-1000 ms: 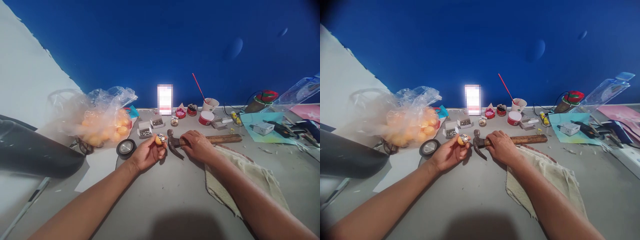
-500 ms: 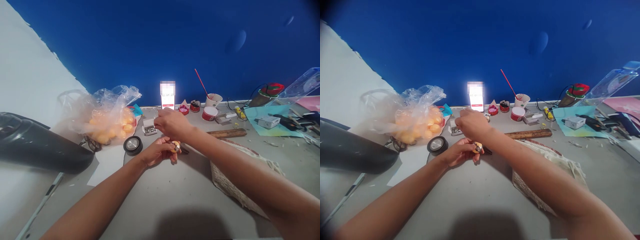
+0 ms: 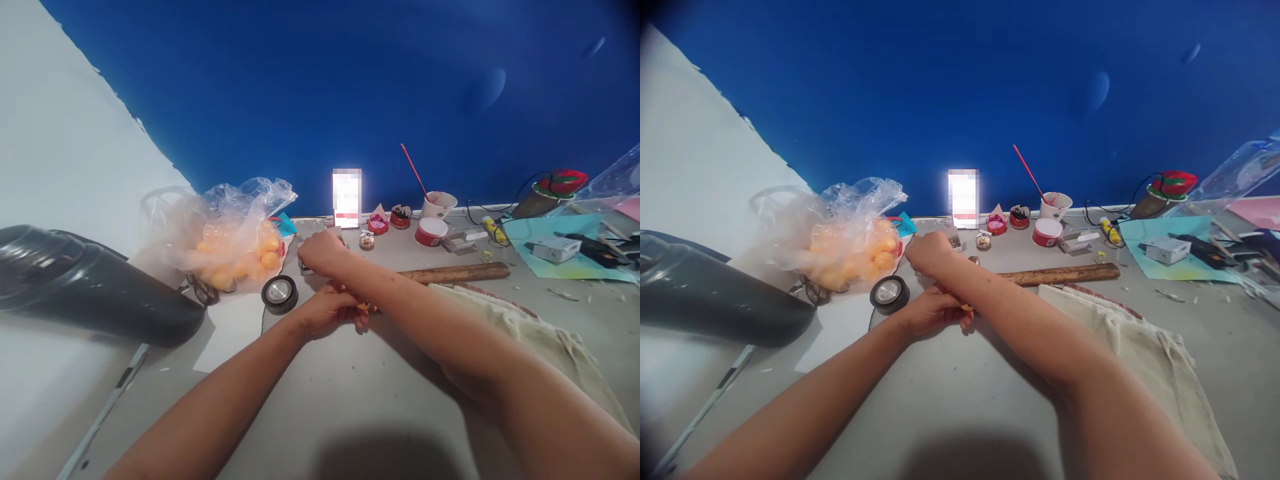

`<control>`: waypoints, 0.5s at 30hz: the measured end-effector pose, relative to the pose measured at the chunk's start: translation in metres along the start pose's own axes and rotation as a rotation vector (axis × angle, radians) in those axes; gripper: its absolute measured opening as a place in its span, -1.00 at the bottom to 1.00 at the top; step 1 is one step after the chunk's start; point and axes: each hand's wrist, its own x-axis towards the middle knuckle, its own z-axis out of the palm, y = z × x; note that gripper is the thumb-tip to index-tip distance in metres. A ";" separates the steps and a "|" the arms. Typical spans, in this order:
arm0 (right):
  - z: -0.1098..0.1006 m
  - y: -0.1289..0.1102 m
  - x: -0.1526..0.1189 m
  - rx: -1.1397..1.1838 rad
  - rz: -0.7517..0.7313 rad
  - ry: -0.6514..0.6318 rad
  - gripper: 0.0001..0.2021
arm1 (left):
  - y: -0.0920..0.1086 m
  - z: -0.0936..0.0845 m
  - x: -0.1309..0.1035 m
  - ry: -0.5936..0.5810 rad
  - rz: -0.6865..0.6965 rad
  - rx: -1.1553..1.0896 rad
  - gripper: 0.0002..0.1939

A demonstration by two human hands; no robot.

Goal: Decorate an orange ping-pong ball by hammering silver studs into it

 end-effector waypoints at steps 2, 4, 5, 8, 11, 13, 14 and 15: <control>-0.001 0.000 -0.001 0.009 0.035 -0.029 -0.75 | 0.001 0.000 0.000 -0.008 -0.004 0.003 -0.82; -0.002 0.000 -0.002 0.018 0.050 -0.048 -0.74 | 0.001 0.000 0.000 -0.017 -0.005 0.003 -0.80; -0.002 0.001 -0.002 0.020 0.049 -0.056 -0.74 | 0.002 0.000 0.000 -0.021 -0.004 0.002 -0.80; -0.002 0.001 -0.005 0.023 0.033 -0.069 -0.75 | 0.002 0.001 0.000 -0.016 -0.001 0.002 -0.79; -0.002 0.001 -0.007 0.023 0.018 -0.070 -0.74 | 0.002 0.001 0.000 -0.005 -0.012 0.018 -0.79; -0.002 0.002 -0.007 0.023 0.015 -0.070 -0.74 | 0.002 0.002 0.000 -0.004 -0.017 0.024 -0.79; -0.001 0.003 -0.006 0.023 0.016 -0.070 -0.74 | 0.002 0.002 0.000 -0.003 -0.015 0.024 -0.79; -0.001 0.003 -0.005 0.022 0.018 -0.071 -0.74 | 0.002 0.002 0.000 -0.001 -0.011 0.022 -0.79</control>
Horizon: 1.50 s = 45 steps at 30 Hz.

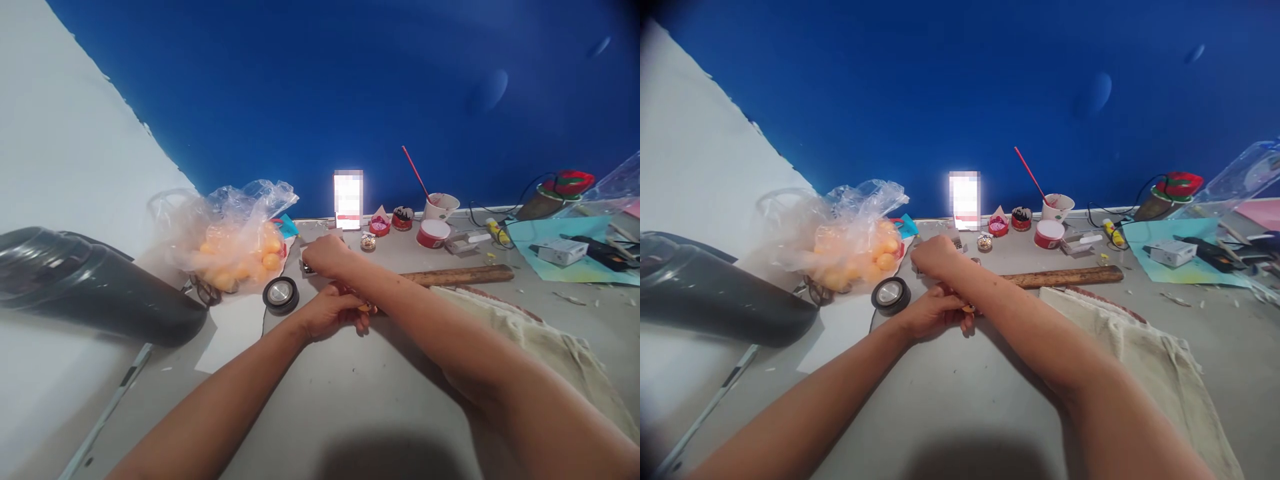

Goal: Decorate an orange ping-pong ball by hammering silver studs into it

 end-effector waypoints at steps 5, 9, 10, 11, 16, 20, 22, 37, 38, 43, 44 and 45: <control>0.003 0.002 0.003 -0.003 0.009 0.003 -0.74 | 0.000 -0.001 0.000 -0.012 0.005 0.004 -0.76; 0.003 0.001 -0.001 -0.016 0.004 0.036 -0.75 | -0.001 -0.003 0.000 -0.010 0.003 -0.002 -0.71; 0.002 0.001 -0.002 -0.017 0.003 0.043 -0.76 | -0.001 -0.003 0.000 -0.010 0.001 -0.005 -0.70; 0.001 0.000 -0.003 -0.017 0.001 0.048 -0.76 | -0.001 -0.003 0.000 -0.010 0.000 -0.008 -0.70; -0.003 0.000 -0.006 -0.006 -0.004 0.052 -0.77 | 0.000 -0.002 0.000 -0.014 0.004 -0.012 -0.68; -0.007 0.000 -0.008 0.007 0.002 0.073 -0.76 | 0.002 -0.001 0.000 -0.027 0.007 0.007 -0.67; -0.012 0.002 -0.013 0.025 0.007 0.110 -0.75 | 0.002 -0.002 -0.001 -0.034 0.000 0.001 -0.67; 0.038 0.051 -0.134 1.517 0.391 0.535 -0.74 | 0.014 -0.007 -0.006 0.101 0.099 -0.335 -0.54; 0.044 0.052 -0.137 1.609 0.407 0.544 -0.69 | 0.014 -0.008 -0.006 0.096 0.095 -0.344 -0.53; 0.061 0.051 -0.139 1.897 0.427 0.596 -0.55 | 0.012 -0.010 -0.005 0.075 0.090 -0.366 -0.52; 0.061 0.050 -0.138 1.928 0.423 0.598 -0.55 | 0.012 -0.010 -0.005 0.077 0.090 -0.370 -0.52; 0.061 0.050 -0.138 1.960 0.417 0.598 -0.55 | 0.012 -0.010 -0.006 0.081 0.090 -0.373 -0.53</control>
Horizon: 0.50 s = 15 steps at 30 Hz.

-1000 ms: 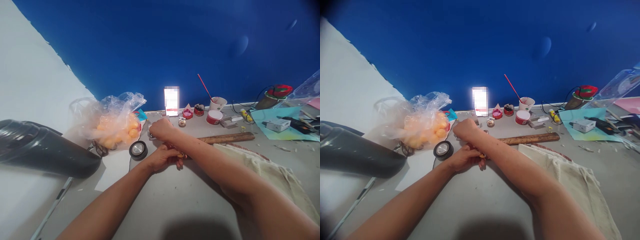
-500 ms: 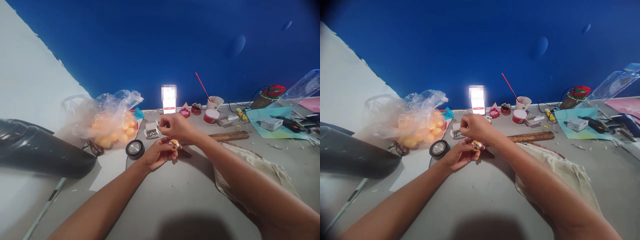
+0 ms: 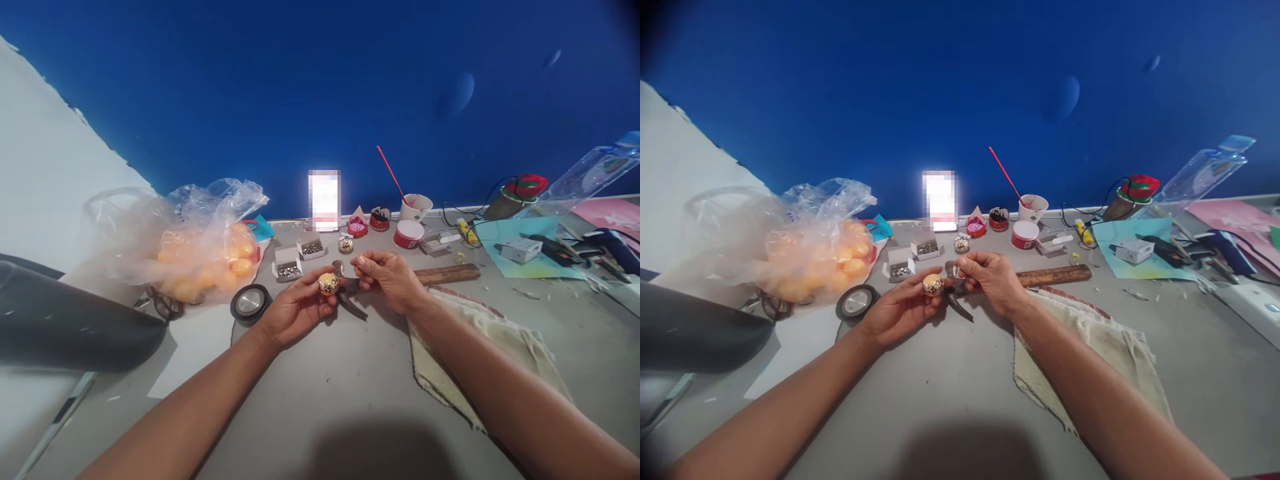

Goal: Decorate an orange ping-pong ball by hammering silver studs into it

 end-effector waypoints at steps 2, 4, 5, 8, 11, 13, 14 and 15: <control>0.002 0.000 0.000 0.054 0.004 -0.013 -0.57 | 0.000 0.001 -0.001 0.007 0.002 -0.003 -0.54; 0.002 0.001 -0.001 0.094 0.004 -0.026 -0.58 | -0.001 0.002 -0.002 0.005 0.013 -0.009 -0.55; 0.002 0.001 -0.001 0.110 0.006 -0.030 -0.58 | -0.001 0.002 -0.002 0.004 0.019 -0.014 -0.55; 0.001 0.002 0.000 0.139 0.025 -0.033 -0.58 | -0.002 0.001 -0.001 0.012 0.024 -0.034 -0.57; -0.001 0.003 0.001 0.155 0.043 -0.037 -0.60 | -0.001 0.000 0.001 0.033 0.010 -0.051 -0.61; -0.002 0.002 0.002 0.167 0.051 -0.036 -0.60 | -0.001 0.000 0.001 0.041 0.008 -0.061 -0.60; -0.002 0.002 0.002 0.172 0.057 -0.036 -0.60 | 0.000 -0.001 0.001 0.041 0.010 -0.065 -0.58; -0.002 0.002 0.002 0.178 0.061 -0.034 -0.60 | 0.000 -0.001 0.000 0.041 0.014 -0.068 -0.57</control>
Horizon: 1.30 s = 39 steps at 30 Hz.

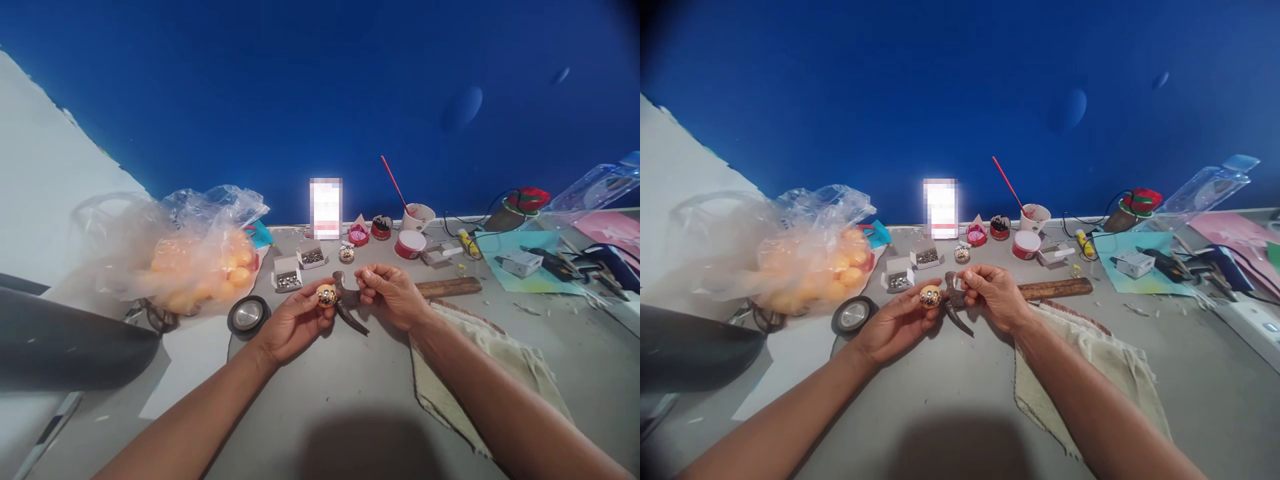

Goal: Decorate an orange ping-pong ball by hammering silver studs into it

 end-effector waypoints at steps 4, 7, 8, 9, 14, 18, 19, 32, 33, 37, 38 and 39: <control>-0.003 0.001 0.001 0.017 0.014 -0.004 -0.60 | 0.000 0.001 -0.001 0.019 0.028 0.025 -0.53; -0.007 0.002 0.003 0.004 0.030 -0.012 -0.61 | 0.000 0.002 -0.001 0.054 0.039 0.091 -0.59; -0.009 0.003 0.003 -0.002 0.030 -0.007 -0.61 | 0.000 0.003 -0.001 0.062 0.047 0.114 -0.61; -0.010 0.004 0.003 -0.008 0.029 -0.002 -0.61 | -0.001 0.003 -0.001 0.066 0.058 0.132 -0.62; -0.010 0.004 0.002 -0.076 0.059 -0.058 -0.64 | -0.003 0.004 -0.001 0.077 0.092 0.179 -0.54; -0.007 0.004 -0.001 -0.170 0.080 -0.108 -0.66 | -0.003 0.005 -0.001 0.106 0.109 0.227 -0.58; -0.005 0.005 -0.002 -0.180 0.076 -0.114 -0.67 | -0.003 0.005 0.000 0.114 0.112 0.238 -0.57; 0.010 0.013 -0.009 -0.228 0.094 -0.111 -0.74 | -0.009 -0.001 0.003 0.124 0.211 0.444 -0.48; 0.011 0.013 -0.009 -0.233 0.093 -0.106 -0.74 | -0.009 -0.001 0.003 0.120 0.213 0.450 -0.48; 0.011 0.014 -0.009 -0.235 0.094 -0.090 -0.73 | -0.009 -0.001 0.003 0.108 0.221 0.450 -0.48; 0.012 0.014 -0.009 -0.234 0.096 -0.088 -0.73 | -0.009 0.000 0.003 0.105 0.222 0.444 -0.48; 0.012 0.014 -0.010 -0.234 0.099 -0.086 -0.72 | -0.009 0.000 0.003 0.104 0.222 0.438 -0.48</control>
